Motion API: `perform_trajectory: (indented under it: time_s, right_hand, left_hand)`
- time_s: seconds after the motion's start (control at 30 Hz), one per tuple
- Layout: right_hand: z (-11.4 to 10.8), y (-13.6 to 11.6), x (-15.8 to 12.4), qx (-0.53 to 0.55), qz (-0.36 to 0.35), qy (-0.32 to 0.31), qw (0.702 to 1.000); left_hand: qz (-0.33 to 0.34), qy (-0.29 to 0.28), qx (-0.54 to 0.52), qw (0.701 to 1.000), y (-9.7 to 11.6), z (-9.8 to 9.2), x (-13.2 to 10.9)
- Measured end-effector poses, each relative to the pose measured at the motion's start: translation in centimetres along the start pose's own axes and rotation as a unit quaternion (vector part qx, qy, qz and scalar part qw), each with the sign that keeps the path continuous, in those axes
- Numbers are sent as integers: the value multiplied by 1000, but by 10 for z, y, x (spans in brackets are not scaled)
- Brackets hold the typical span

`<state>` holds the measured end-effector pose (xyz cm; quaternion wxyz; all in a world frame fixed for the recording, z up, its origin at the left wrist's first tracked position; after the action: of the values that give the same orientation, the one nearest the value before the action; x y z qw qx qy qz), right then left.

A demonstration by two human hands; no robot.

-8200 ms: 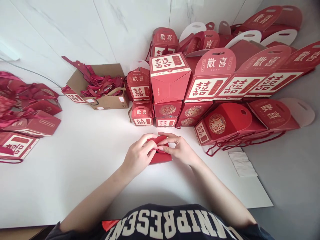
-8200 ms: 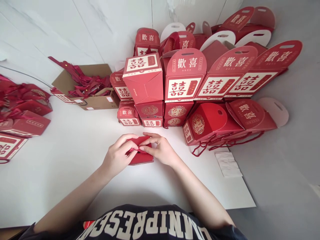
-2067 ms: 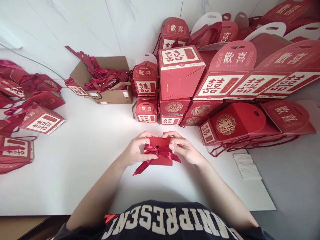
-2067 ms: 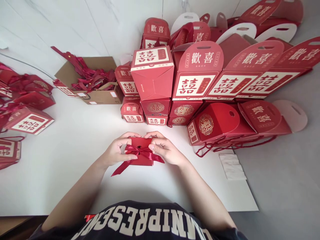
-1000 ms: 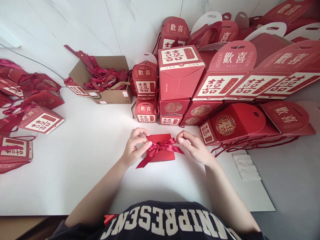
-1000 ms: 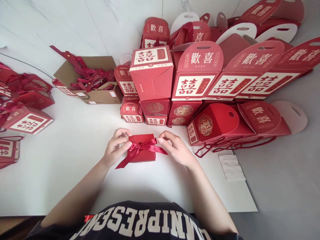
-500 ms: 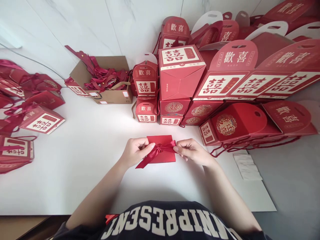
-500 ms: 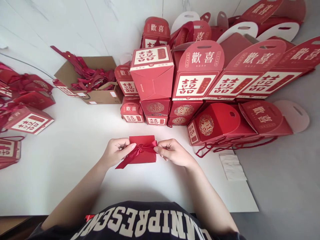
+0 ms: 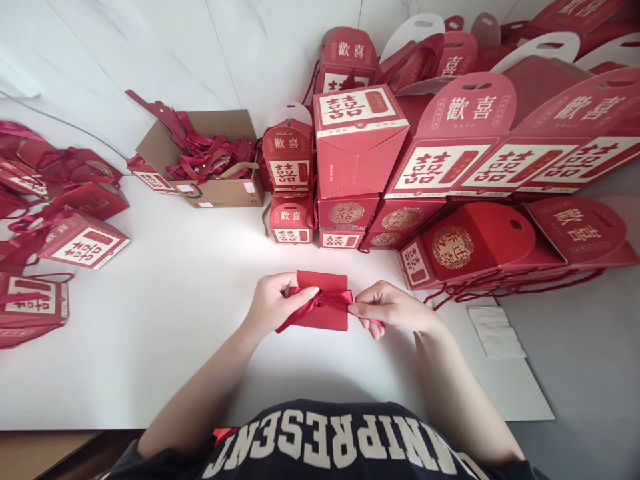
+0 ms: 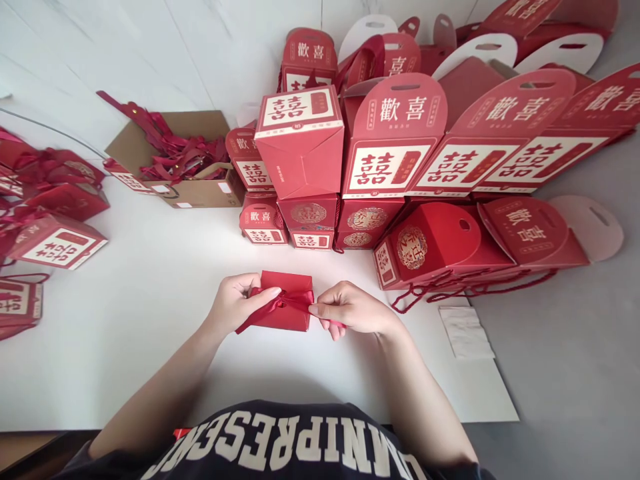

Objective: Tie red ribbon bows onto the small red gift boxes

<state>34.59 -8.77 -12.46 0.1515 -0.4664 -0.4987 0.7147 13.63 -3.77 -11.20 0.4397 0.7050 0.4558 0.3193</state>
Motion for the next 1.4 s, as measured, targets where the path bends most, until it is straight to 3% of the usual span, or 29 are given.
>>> perform_trajectory:
  time_s: [0.1, 0.23, 0.33, 0.4, 0.5, 0.57, 0.67, 0.93, 1.2, 1.4]
  right_hand:
    - [-3, 1, -1, -35, 8, -36, 999]
    - [-11, -2, -11, -77, -9, -65, 995]
    - [-24, -8, -20, -88, -56, 14, 994]
    - [-32, -11, -21, -48, -98, 78, 991]
    - [-33, -15, -15, 28, -157, 141, 977]
    - [-27, -16, -5, 39, -169, 152, 973]
    - [-18, -16, 6, 41, -163, 141, 976]
    - [-13, -12, 6, 57, -112, 132, 983]
    - [-15, -7, 13, 120, -88, 137, 979]
    - [-15, -11, 14, 76, -89, 159, 980]
  left_hand:
    - [-11, 3, -26, 1000, -1, 2, 0]
    - [-11, -65, -73, 995, 1, 1, 3]
    - [-10, -82, -54, 995, 5, -13, 3]
    - [-49, -95, -1, 994, 3, -24, 1]
    - [-133, -204, 48, 969, -2, -25, -9]
    - [-164, -281, 20, 945, -3, -18, -16]
    - [-173, -337, -55, 924, -2, -8, -20]
    - [-150, -283, -112, 941, -6, -17, -7]
    - [-136, -299, -126, 936, -7, -20, -3]
    - [-93, -340, -128, 927, -9, -22, -1]
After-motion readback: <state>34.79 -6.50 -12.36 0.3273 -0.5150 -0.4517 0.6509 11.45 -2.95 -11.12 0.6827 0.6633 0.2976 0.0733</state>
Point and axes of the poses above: each hand's wrist, its own x-axis towards the middle knuckle, its own z-axis out of the palm, y = z × x, the point moved 5 cm from there along x, towards the middle knuckle, and after that the axes turned 8 degrees about z, right-handed, at the moved point
